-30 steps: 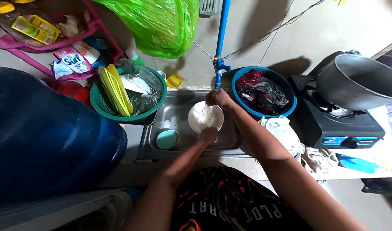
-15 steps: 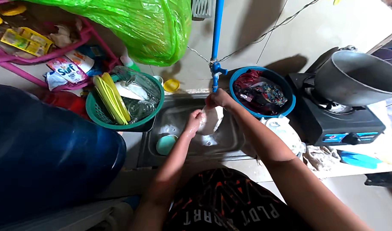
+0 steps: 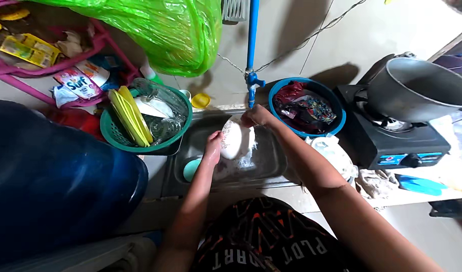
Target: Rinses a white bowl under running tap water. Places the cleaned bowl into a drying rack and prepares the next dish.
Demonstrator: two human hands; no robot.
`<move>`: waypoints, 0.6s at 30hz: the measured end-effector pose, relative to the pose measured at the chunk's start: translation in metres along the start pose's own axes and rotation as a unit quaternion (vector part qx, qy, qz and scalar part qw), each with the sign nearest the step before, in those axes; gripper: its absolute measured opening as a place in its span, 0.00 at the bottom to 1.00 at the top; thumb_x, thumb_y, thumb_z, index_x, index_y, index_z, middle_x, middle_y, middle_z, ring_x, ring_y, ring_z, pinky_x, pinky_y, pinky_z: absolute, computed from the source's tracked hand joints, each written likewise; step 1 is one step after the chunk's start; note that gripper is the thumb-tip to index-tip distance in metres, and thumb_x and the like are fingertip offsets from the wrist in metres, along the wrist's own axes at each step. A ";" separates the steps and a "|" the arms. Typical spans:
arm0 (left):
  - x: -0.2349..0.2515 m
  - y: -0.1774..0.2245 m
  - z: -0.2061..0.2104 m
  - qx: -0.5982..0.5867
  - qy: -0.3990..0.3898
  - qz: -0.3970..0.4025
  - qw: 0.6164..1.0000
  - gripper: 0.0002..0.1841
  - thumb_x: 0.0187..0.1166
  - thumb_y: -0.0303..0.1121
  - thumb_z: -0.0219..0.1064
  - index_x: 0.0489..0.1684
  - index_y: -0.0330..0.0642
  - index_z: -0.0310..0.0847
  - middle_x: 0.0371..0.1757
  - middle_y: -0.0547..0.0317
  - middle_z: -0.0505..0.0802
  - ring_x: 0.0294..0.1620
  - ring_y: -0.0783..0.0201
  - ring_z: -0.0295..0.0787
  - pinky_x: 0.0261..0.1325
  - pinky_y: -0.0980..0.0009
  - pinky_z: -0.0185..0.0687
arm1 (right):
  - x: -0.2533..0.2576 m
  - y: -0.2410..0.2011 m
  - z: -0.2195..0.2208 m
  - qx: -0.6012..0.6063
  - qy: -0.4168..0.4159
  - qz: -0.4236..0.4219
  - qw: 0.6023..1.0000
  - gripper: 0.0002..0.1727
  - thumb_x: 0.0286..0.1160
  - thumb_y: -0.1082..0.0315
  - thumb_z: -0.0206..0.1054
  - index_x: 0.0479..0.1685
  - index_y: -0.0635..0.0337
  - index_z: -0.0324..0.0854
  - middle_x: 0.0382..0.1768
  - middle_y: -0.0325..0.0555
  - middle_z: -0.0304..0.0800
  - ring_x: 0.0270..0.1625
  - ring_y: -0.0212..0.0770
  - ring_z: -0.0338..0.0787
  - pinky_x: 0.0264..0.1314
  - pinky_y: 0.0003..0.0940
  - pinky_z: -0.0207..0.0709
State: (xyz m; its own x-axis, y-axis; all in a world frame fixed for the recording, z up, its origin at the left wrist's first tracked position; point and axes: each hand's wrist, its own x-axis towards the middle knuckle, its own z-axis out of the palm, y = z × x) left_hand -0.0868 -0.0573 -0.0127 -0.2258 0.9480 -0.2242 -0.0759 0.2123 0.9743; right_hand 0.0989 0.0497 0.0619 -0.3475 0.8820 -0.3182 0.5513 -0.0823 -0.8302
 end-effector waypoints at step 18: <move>0.064 0.050 0.023 0.176 -0.056 0.095 0.978 0.21 0.96 0.32 0.46 0.68 0.20 0.75 0.68 0.25 0.83 0.72 0.39 0.78 0.78 0.46 0.68 | -0.019 0.061 0.029 0.102 0.167 -0.061 0.979 0.30 0.90 0.43 0.56 0.34 0.64 0.84 0.21 0.47 0.77 0.23 0.40 0.75 0.31 0.43 0.72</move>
State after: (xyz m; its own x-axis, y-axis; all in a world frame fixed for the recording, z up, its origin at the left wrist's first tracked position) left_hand -0.0825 0.0198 0.0226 -0.0937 0.9942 -0.0533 0.2998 0.0792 0.9507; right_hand 0.1172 0.0140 0.0041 -0.1148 0.9907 -0.0725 0.3475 -0.0283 -0.9373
